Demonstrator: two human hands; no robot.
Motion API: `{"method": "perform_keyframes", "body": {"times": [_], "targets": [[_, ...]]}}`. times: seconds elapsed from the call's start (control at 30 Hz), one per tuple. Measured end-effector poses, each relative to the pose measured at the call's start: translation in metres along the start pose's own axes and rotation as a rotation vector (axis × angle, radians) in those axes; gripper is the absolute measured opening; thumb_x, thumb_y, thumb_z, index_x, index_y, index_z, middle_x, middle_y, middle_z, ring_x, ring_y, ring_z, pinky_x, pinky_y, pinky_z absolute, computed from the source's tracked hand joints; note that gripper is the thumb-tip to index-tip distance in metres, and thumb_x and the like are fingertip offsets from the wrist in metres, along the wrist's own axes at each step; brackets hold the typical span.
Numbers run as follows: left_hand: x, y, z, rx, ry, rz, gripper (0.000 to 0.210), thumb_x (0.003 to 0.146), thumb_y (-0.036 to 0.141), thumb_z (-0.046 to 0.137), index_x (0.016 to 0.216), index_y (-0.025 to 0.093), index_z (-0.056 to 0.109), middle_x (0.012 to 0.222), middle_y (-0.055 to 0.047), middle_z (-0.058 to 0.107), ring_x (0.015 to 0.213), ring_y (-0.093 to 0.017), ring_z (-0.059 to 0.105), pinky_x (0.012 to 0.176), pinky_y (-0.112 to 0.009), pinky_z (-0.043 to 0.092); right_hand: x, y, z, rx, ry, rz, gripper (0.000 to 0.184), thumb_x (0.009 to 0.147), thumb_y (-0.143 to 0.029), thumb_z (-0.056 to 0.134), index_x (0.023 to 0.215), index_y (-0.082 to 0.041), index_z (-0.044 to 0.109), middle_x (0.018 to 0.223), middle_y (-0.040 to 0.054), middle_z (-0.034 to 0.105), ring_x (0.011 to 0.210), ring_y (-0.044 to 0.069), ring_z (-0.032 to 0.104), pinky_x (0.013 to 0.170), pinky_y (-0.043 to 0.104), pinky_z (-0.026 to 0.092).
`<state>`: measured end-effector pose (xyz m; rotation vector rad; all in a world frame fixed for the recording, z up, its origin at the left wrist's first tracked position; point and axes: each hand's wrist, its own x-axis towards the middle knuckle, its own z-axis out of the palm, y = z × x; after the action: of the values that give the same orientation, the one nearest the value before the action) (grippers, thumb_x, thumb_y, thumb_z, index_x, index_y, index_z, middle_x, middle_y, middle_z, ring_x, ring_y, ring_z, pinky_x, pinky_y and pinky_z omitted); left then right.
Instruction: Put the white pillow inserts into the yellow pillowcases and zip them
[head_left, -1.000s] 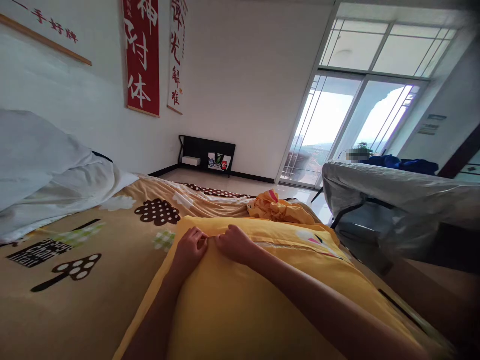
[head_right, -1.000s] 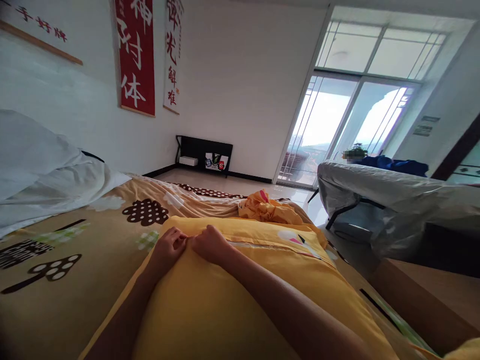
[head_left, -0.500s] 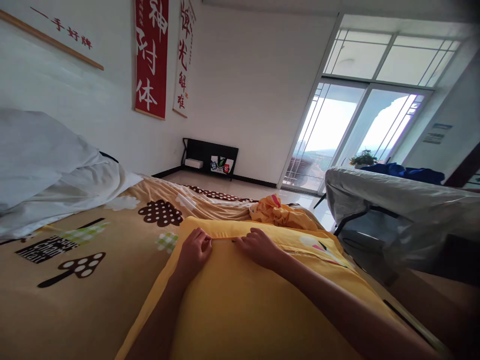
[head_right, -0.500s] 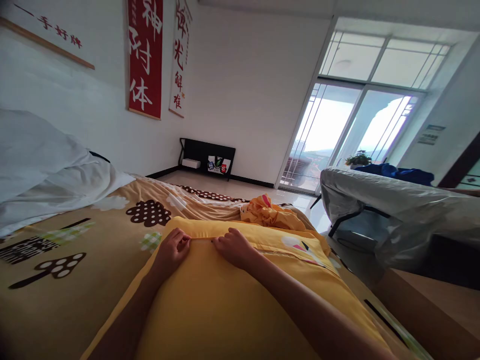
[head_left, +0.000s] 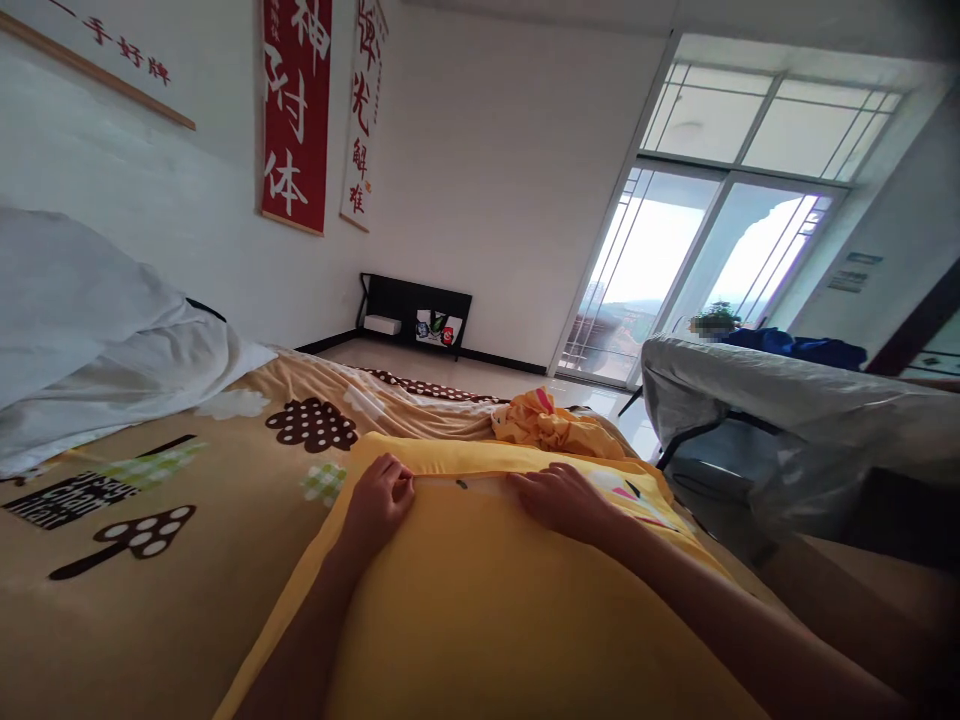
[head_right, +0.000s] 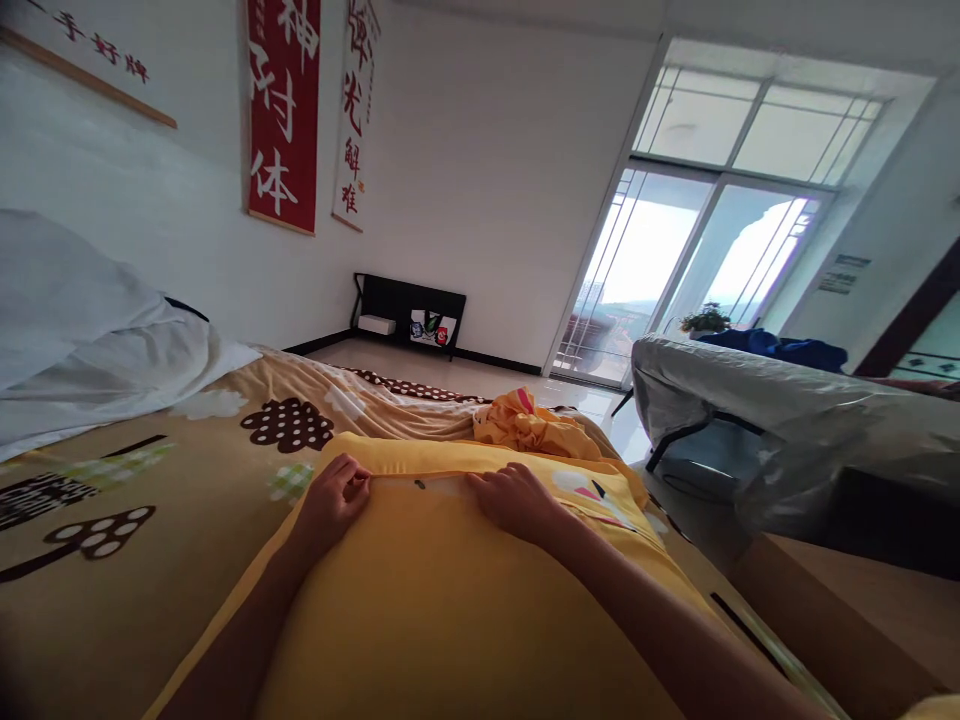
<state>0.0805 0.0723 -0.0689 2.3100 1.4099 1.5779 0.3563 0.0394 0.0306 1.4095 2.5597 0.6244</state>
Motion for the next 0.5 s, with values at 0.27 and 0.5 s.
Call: {"method": "perform_keyframes", "body": {"times": [0.27, 0.5], "targets": [[0.005, 0.012, -0.004, 0.214, -0.133, -0.010, 0.019, 0.081, 0.016, 0.047, 0.093, 0.017, 0.062, 0.096, -0.007, 0.063, 0.096, -0.024, 0.055, 0.087, -0.038, 0.043, -0.057, 0.024, 0.019, 0.101, 0.010, 0.213, 0.033, 0.096, -0.026, 0.030, 0.102, -0.021, 0.062, 0.090, 0.0062, 0.072, 0.083, 0.019, 0.065, 0.070, 0.028, 0.037], [0.038, 0.062, 0.002, 0.476, -0.429, -0.087, 0.032, 0.077, 0.002, 0.040, 0.094, 0.013, 0.065, 0.099, -0.016, 0.067, 0.094, -0.028, 0.062, 0.083, -0.041, 0.041, -0.080, 0.036, 0.023, 0.228, -0.017, 0.418, 0.052, 0.089, -0.029, 0.035, 0.139, -0.019, 0.043, 0.109, 0.0143, 0.069, 0.092, 0.026, 0.065, 0.077, 0.036, 0.040]]}}
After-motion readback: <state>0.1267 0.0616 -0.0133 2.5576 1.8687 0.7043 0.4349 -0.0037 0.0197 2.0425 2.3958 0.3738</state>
